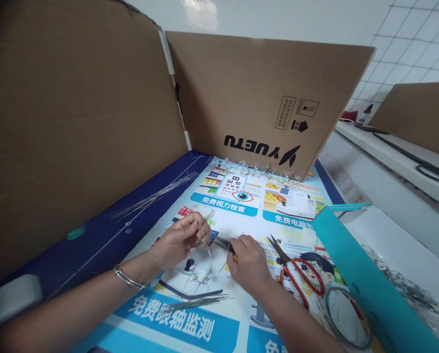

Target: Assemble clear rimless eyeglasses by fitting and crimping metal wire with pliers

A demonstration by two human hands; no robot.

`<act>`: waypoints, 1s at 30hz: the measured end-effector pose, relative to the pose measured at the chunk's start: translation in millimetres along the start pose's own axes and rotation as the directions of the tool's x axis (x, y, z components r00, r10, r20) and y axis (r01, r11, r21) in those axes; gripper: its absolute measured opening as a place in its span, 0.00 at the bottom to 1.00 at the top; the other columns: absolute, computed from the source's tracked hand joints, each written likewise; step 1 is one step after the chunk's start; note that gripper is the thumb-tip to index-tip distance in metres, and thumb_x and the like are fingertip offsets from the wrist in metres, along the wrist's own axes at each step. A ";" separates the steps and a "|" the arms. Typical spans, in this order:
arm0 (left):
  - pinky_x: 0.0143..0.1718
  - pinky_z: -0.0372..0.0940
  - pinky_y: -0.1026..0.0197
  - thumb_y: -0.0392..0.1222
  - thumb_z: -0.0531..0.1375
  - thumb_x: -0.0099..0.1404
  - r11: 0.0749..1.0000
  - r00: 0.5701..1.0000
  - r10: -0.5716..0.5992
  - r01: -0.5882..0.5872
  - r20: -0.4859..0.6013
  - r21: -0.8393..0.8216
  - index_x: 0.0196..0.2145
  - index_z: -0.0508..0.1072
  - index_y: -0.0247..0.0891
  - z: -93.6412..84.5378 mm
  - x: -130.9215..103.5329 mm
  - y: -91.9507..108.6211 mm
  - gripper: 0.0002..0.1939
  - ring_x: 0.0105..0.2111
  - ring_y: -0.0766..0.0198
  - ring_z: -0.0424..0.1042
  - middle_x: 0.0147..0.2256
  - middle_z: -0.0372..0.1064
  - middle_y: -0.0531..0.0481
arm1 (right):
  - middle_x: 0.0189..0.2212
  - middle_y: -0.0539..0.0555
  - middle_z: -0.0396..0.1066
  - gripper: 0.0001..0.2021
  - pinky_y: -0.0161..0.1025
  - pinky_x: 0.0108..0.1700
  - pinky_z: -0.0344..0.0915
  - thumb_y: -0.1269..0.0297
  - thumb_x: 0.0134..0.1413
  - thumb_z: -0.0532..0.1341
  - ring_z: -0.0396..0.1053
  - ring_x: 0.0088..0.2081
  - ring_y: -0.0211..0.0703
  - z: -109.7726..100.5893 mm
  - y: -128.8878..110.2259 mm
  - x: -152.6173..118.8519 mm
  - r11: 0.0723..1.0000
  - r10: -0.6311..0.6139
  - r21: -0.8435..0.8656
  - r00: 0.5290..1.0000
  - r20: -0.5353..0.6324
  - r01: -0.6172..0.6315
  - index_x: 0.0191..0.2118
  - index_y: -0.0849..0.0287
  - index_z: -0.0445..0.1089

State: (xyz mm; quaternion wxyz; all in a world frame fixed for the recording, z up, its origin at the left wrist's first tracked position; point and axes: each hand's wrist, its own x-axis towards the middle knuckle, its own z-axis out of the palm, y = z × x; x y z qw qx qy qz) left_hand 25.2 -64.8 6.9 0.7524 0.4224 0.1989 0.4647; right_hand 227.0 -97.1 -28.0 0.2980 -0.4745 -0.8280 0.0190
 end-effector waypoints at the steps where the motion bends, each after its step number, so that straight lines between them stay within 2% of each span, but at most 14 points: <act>1: 0.29 0.54 0.64 0.41 0.52 0.63 0.999 1.000 0.000 0.000 -0.010 0.045 0.27 0.61 0.35 -0.9 0.9 -0.2 0.08 0.27 0.67 0.62 0.25 0.59 0.51 | 0.33 0.56 0.65 0.11 0.40 0.41 0.61 0.70 0.50 0.52 0.62 0.37 0.43 -0.1 -0.5 0.0 1.000 -0.002 0.003 1.000 0.011 0.002 0.41 0.61 0.64; 7: 0.27 0.56 0.66 0.44 0.54 0.62 0.940 0.983 0.063 -0.001 -0.173 0.341 0.28 0.64 0.35 -13.6 7.8 -7.0 0.10 0.26 0.69 0.61 0.27 0.64 0.51 | 0.32 0.55 0.65 0.10 0.37 0.38 0.61 0.70 0.51 0.52 0.63 0.36 0.41 -1.7 -1.5 0.4 1.000 0.016 -0.017 1.000 0.023 -0.016 0.39 0.61 0.65; 11: 0.26 0.56 0.67 0.47 0.54 0.60 0.921 0.953 0.105 0.014 -0.283 0.388 0.28 0.64 0.36 -24.0 12.3 -12.9 0.10 0.25 0.69 0.62 0.28 0.65 0.51 | 0.32 0.55 0.65 0.10 0.39 0.39 0.61 0.70 0.51 0.53 0.62 0.37 0.42 -0.6 0.5 1.4 0.999 0.013 -0.048 1.000 0.007 -0.012 0.40 0.61 0.65; 14: 0.24 0.56 0.68 0.46 0.55 0.60 0.918 0.931 0.147 -0.002 -0.334 0.396 0.27 0.64 0.36 -31.3 15.8 -15.1 0.11 0.24 0.70 0.62 0.27 0.65 0.52 | 0.32 0.55 0.65 0.10 0.40 0.40 0.60 0.69 0.51 0.53 0.62 0.37 0.42 1.6 1.6 2.4 0.997 0.010 -0.080 0.999 0.037 -0.007 0.39 0.61 0.66; 18: 0.23 0.56 0.69 0.46 0.55 0.59 0.913 0.908 0.173 -0.002 -0.381 0.409 0.27 0.64 0.36 -38.8 19.4 -14.2 0.10 0.25 0.70 0.62 0.27 0.65 0.52 | 0.33 0.56 0.65 0.10 0.41 0.41 0.59 0.68 0.52 0.54 0.61 0.38 0.43 1.0 0.6 4.1 0.993 -0.002 -0.120 0.994 0.107 0.015 0.41 0.59 0.66; 22: 0.22 0.55 0.69 0.46 0.56 0.59 0.911 0.901 0.173 0.006 -0.397 0.412 0.28 0.64 0.36 -41.9 20.9 -12.4 0.10 0.25 0.70 0.63 0.26 0.65 0.52 | 0.36 0.57 0.65 0.13 0.42 0.42 0.57 0.66 0.52 0.55 0.60 0.40 0.45 -11.3 -6.8 7.0 0.970 -0.042 -0.226 0.976 0.215 0.092 0.44 0.60 0.64; 26: 0.22 0.55 0.69 0.46 0.56 0.58 0.905 0.905 0.182 -0.002 -0.384 0.425 0.27 0.64 0.36 -44.0 21.2 -13.3 0.10 0.24 0.71 0.62 0.26 0.65 0.52 | 0.30 0.55 0.65 0.04 0.40 0.37 0.56 0.65 0.51 0.56 0.60 0.35 0.44 -29.3 -20.2 9.9 0.940 -0.065 -0.283 0.914 0.400 0.191 0.32 0.59 0.66; 30: 0.23 0.56 0.68 0.47 0.55 0.59 0.910 0.879 0.228 -0.039 -0.419 0.413 0.28 0.65 0.36 -49.5 22.3 -15.5 0.11 0.25 0.70 0.64 0.27 0.65 0.51 | 0.28 0.54 0.64 0.02 0.40 0.36 0.54 0.70 0.50 0.56 0.59 0.34 0.43 -35.2 -29.3 10.4 0.920 -0.119 -0.285 0.885 0.450 0.269 0.29 0.59 0.65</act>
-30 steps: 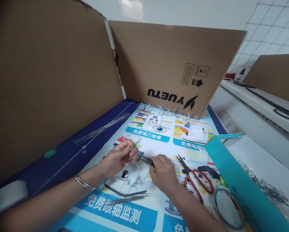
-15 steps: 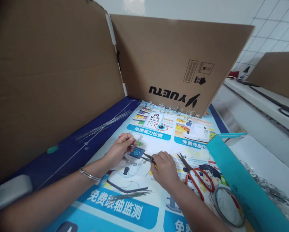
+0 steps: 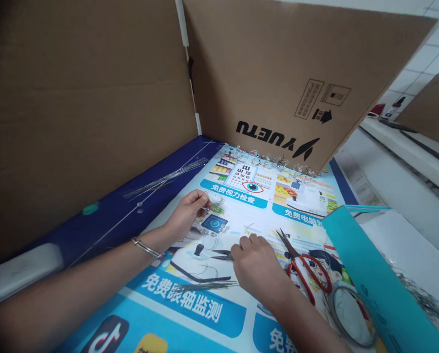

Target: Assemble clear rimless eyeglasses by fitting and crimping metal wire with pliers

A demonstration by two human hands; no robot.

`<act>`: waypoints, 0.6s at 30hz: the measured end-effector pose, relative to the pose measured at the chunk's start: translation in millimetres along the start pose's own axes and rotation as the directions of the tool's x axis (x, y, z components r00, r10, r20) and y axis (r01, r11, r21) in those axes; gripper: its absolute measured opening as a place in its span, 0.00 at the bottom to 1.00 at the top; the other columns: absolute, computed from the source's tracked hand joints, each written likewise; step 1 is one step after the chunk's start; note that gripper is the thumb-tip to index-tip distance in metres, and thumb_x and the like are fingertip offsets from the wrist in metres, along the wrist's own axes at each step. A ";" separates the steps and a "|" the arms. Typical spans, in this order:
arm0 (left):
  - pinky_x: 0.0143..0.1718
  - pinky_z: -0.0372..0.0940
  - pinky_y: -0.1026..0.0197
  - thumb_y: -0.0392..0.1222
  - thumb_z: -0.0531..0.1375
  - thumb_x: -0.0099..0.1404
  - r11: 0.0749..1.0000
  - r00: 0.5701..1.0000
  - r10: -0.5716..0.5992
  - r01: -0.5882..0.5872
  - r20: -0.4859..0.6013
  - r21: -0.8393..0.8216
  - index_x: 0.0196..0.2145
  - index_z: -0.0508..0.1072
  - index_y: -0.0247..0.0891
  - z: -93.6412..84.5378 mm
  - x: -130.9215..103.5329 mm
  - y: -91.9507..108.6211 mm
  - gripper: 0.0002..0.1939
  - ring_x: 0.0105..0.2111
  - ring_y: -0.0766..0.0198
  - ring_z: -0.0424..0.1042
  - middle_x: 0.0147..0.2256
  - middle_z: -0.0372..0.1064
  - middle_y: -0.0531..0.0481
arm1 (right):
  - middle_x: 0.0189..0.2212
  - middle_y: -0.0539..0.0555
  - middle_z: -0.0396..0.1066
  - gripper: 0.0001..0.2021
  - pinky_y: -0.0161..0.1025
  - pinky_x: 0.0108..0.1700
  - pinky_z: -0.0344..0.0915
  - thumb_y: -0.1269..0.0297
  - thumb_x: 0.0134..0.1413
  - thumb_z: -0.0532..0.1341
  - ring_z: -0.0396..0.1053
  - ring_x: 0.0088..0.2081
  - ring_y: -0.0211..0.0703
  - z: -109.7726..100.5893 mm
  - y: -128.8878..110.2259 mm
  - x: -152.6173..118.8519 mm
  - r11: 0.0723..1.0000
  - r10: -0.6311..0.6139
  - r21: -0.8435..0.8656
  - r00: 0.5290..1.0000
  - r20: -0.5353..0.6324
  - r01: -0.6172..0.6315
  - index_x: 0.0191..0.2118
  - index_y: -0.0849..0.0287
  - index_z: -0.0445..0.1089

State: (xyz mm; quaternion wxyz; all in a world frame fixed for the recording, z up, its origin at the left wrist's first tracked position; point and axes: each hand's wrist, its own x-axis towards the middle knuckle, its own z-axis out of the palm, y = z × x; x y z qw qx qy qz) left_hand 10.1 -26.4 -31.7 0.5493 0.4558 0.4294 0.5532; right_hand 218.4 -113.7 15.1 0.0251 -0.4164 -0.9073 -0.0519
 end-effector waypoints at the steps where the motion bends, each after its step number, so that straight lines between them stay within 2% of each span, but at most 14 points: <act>1: 0.23 0.56 0.68 0.47 0.55 0.59 1.000 1.000 0.004 -0.004 -0.021 -0.011 0.28 0.65 0.36 -1.0 1.0 -1.1 0.11 0.26 0.69 0.64 0.27 0.65 0.51 | 0.28 0.54 0.64 0.03 0.41 0.36 0.53 0.72 0.49 0.55 0.59 0.33 0.43 0.3 -0.7 0.4 1.000 -0.004 -0.023 1.000 -0.009 0.004 0.29 0.59 0.65; 4: 0.23 0.56 0.68 0.48 0.55 0.59 0.999 0.998 -0.001 -0.002 -0.062 -0.050 0.28 0.64 0.36 -3.3 3.4 -3.1 0.11 0.27 0.68 0.65 0.28 0.66 0.50 | 0.28 0.55 0.65 0.05 0.41 0.36 0.52 0.74 0.48 0.54 0.59 0.34 0.44 2.4 -0.5 1.7 0.998 -0.010 -0.062 0.999 -0.037 0.007 0.29 0.59 0.65; 6: 0.23 0.56 0.68 0.48 0.56 0.58 0.998 0.997 -0.006 0.002 -0.072 -0.064 0.28 0.64 0.36 -3.7 4.0 -3.3 0.11 0.27 0.67 0.65 0.28 0.66 0.50 | 0.28 0.55 0.65 0.04 0.40 0.36 0.52 0.73 0.48 0.55 0.59 0.34 0.43 2.2 -0.2 1.9 0.999 -0.022 -0.026 0.999 -0.027 0.021 0.29 0.59 0.65; 11: 0.23 0.57 0.68 0.48 0.56 0.58 0.998 0.999 -0.006 0.003 -0.050 -0.055 0.27 0.64 0.36 -2.4 3.0 -1.2 0.11 0.27 0.67 0.65 0.27 0.65 0.49 | 0.27 0.53 0.65 0.04 0.39 0.34 0.52 0.72 0.48 0.55 0.59 0.32 0.40 -3.8 -7.0 -0.9 0.996 -0.071 0.053 0.996 0.055 0.068 0.28 0.58 0.66; 18: 0.23 0.56 0.68 0.45 0.56 0.58 0.999 0.999 0.021 -0.022 -0.032 -0.041 0.28 0.65 0.36 -2.7 1.0 -0.6 0.09 0.27 0.68 0.65 0.28 0.66 0.50 | 0.25 0.54 0.65 0.03 0.39 0.30 0.48 0.73 0.45 0.57 0.58 0.29 0.41 -5.7 -12.7 -5.0 0.999 -0.050 -0.013 0.997 0.062 0.051 0.26 0.59 0.65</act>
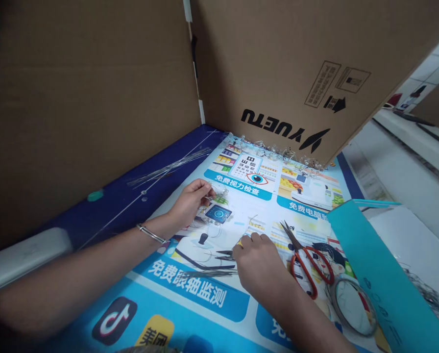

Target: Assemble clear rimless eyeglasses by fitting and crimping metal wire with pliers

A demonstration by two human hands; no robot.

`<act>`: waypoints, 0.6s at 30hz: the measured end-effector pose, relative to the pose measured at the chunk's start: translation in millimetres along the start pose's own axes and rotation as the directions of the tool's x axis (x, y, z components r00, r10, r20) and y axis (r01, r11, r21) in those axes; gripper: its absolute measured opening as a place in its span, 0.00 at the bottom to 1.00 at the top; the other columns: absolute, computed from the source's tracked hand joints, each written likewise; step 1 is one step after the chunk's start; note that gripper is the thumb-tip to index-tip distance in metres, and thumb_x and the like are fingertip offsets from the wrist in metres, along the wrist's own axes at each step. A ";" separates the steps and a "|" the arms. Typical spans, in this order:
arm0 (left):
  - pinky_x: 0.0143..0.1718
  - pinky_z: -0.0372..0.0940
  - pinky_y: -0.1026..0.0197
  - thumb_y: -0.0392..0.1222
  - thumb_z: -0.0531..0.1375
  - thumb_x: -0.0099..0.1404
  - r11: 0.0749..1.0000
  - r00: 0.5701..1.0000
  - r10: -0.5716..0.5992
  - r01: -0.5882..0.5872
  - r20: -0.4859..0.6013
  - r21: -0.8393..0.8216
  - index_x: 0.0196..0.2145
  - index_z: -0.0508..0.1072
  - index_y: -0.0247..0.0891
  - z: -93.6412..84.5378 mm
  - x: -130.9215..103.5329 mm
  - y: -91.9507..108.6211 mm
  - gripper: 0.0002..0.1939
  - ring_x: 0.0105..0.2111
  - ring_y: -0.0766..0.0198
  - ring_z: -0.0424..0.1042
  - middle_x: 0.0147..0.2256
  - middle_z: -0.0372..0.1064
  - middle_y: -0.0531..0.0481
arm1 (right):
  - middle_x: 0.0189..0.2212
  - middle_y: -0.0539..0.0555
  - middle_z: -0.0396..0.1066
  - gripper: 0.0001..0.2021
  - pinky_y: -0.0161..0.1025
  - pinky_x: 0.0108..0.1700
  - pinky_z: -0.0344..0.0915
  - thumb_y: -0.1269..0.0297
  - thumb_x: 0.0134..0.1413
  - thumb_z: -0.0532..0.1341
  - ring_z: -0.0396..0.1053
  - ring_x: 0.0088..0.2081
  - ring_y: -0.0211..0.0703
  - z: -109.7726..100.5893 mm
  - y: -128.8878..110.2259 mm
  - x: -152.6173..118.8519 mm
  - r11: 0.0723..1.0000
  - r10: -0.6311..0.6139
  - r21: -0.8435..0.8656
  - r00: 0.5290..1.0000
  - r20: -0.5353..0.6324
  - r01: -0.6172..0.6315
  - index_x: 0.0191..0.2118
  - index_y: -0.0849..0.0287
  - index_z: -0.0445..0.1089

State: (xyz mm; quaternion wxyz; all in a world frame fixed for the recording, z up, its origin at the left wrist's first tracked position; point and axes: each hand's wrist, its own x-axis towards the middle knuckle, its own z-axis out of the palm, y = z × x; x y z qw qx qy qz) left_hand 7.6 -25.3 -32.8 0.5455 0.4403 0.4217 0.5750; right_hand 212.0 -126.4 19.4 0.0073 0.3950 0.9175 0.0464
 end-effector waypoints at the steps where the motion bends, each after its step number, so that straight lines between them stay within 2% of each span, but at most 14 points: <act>1: 0.23 0.56 0.68 0.45 0.56 0.58 1.000 1.000 0.004 -0.004 0.001 0.003 0.29 0.65 0.36 0.0 -0.2 0.0 0.09 0.27 0.68 0.65 0.28 0.66 0.50 | 0.25 0.54 0.65 0.03 0.39 0.30 0.47 0.73 0.45 0.57 0.58 0.29 0.41 0.1 -0.5 -0.4 1.000 -0.006 -0.015 1.000 -0.010 0.006 0.26 0.59 0.65; 6: 0.23 0.55 0.68 0.45 0.56 0.59 0.999 1.000 0.017 -0.018 0.011 0.030 0.29 0.65 0.36 0.4 -0.2 0.5 0.09 0.28 0.68 0.66 0.27 0.65 0.50 | 0.25 0.54 0.65 0.07 0.40 0.30 0.48 0.78 0.44 0.56 0.58 0.29 0.43 -3.9 -7.6 -0.6 0.993 -0.062 -0.105 0.998 -0.024 0.059 0.28 0.59 0.65; 11: 0.23 0.55 0.68 0.45 0.56 0.59 0.998 1.000 -0.003 0.003 0.011 0.055 0.27 0.65 0.36 1.3 0.0 0.9 0.09 0.28 0.68 0.66 0.27 0.66 0.50 | 0.26 0.55 0.65 0.07 0.41 0.29 0.48 0.78 0.45 0.56 0.58 0.30 0.45 -10.9 -14.1 -0.2 0.987 -0.064 -0.150 0.998 -0.003 0.063 0.29 0.59 0.65; 14: 0.23 0.55 0.68 0.45 0.57 0.58 0.998 1.000 -0.021 0.021 0.012 0.051 0.28 0.66 0.36 1.9 -0.2 0.9 0.10 0.26 0.69 0.65 0.27 0.66 0.51 | 0.26 0.55 0.65 0.07 0.40 0.29 0.48 0.78 0.45 0.56 0.58 0.30 0.44 -15.6 -10.8 0.4 0.987 -0.076 -0.144 0.997 0.017 0.077 0.29 0.59 0.65; 18: 0.22 0.54 0.67 0.47 0.56 0.59 0.996 0.996 -0.027 0.020 0.081 0.084 0.28 0.65 0.36 1.9 -0.8 0.5 0.10 0.22 0.70 0.62 0.25 0.65 0.51 | 0.26 0.56 0.65 0.06 0.41 0.29 0.48 0.78 0.45 0.57 0.58 0.30 0.44 -17.8 4.4 1.1 0.988 -0.029 -0.152 1.000 0.002 0.029 0.28 0.59 0.65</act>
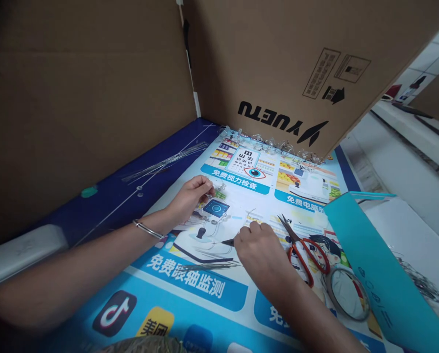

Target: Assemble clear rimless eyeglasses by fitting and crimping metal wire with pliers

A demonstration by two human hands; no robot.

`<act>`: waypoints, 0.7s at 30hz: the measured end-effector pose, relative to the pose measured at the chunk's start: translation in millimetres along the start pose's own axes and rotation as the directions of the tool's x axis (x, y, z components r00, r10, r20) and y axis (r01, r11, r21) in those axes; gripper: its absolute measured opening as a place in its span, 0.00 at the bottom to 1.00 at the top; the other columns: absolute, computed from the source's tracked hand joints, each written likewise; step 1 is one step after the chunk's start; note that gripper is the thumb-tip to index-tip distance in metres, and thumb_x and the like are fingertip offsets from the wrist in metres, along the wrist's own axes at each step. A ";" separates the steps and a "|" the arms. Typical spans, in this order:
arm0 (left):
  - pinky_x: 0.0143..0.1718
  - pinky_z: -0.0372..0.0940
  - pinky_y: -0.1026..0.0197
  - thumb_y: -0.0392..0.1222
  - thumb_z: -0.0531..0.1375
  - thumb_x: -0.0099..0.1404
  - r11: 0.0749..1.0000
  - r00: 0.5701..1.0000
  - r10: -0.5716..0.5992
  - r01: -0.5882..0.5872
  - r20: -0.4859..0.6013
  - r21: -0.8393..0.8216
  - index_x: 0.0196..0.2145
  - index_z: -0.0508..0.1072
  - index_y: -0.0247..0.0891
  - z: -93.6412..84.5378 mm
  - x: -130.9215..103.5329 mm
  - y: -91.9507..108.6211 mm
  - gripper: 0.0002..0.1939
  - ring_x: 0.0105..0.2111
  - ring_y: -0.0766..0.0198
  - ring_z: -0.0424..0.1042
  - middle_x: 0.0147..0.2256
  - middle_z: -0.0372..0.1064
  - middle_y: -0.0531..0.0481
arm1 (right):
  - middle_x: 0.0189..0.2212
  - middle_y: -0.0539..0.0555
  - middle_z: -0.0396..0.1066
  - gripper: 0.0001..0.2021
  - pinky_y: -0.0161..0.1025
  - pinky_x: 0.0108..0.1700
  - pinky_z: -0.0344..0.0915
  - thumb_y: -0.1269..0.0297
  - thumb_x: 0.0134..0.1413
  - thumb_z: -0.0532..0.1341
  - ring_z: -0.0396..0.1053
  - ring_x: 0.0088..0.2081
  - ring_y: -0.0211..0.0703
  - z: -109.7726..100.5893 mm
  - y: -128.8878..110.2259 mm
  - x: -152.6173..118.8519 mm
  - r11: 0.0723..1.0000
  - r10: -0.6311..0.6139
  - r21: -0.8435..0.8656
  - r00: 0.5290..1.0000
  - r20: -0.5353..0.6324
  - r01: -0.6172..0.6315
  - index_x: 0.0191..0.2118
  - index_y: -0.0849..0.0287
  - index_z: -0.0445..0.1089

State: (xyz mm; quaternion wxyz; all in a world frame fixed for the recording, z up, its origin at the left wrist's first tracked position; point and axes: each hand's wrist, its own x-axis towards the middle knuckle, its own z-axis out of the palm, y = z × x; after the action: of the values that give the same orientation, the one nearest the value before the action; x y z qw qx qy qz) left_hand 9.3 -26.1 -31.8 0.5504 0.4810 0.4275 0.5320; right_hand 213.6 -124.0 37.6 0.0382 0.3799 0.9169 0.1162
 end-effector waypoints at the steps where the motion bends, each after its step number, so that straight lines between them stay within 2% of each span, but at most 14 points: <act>1: 0.22 0.54 0.67 0.47 0.55 0.59 1.000 1.000 -0.001 0.001 0.024 0.015 0.28 0.65 0.36 0.1 -0.3 -0.1 0.11 0.22 0.70 0.61 0.25 0.65 0.51 | 0.26 0.56 0.65 0.06 0.41 0.30 0.48 0.77 0.45 0.57 0.58 0.30 0.45 1.7 5.0 -0.2 1.000 0.009 -0.005 1.000 -0.004 -0.009 0.28 0.59 0.65; 6: 0.23 0.54 0.67 0.48 0.55 0.60 0.996 0.993 -0.012 0.002 0.113 0.084 0.29 0.65 0.36 2.1 -1.7 -0.8 0.11 0.23 0.69 0.61 0.25 0.65 0.51 | 0.25 0.55 0.65 0.05 0.41 0.29 0.46 0.76 0.46 0.58 0.57 0.30 0.44 10.0 27.6 -1.8 0.996 0.081 -0.047 0.997 0.001 -0.081 0.27 0.59 0.66; 11: 0.24 0.54 0.67 0.45 0.54 0.60 0.967 0.991 0.046 -0.077 0.129 0.245 0.28 0.65 0.36 2.5 -0.9 -3.2 0.09 0.22 0.70 0.59 0.25 0.63 0.53 | 0.26 0.54 0.65 0.05 0.40 0.30 0.46 0.75 0.48 0.57 0.57 0.30 0.43 1.7 34.3 -2.6 0.992 0.109 -0.071 0.994 0.003 -0.108 0.28 0.59 0.66; 17: 0.29 0.56 0.65 0.40 0.53 0.60 0.784 0.965 0.178 -0.256 0.191 0.565 0.27 0.66 0.36 0.9 0.6 -1.8 0.06 0.27 0.67 0.61 0.25 0.62 0.54 | 0.27 0.53 0.65 0.03 0.40 0.31 0.46 0.73 0.51 0.57 0.57 0.31 0.42 -4.3 34.5 -4.3 0.989 0.117 -0.082 0.993 -0.031 -0.119 0.30 0.59 0.65; 21: 0.41 0.58 0.60 0.39 0.53 0.60 0.653 0.914 0.344 -0.397 0.214 0.645 0.34 0.69 0.37 5.0 -6.7 15.2 0.07 0.39 0.61 0.63 0.36 0.66 0.48 | 0.27 0.54 0.64 0.03 0.40 0.32 0.46 0.72 0.53 0.55 0.56 0.31 0.42 -3.9 36.9 -4.5 0.986 0.127 -0.101 0.989 -0.079 -0.135 0.31 0.60 0.65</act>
State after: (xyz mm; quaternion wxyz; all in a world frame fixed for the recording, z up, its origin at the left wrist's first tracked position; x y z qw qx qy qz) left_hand 11.0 -33.7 -16.2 0.2324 0.7433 0.4634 0.4228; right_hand 241.5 -102.6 50.2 0.0173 0.4324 0.8832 0.1808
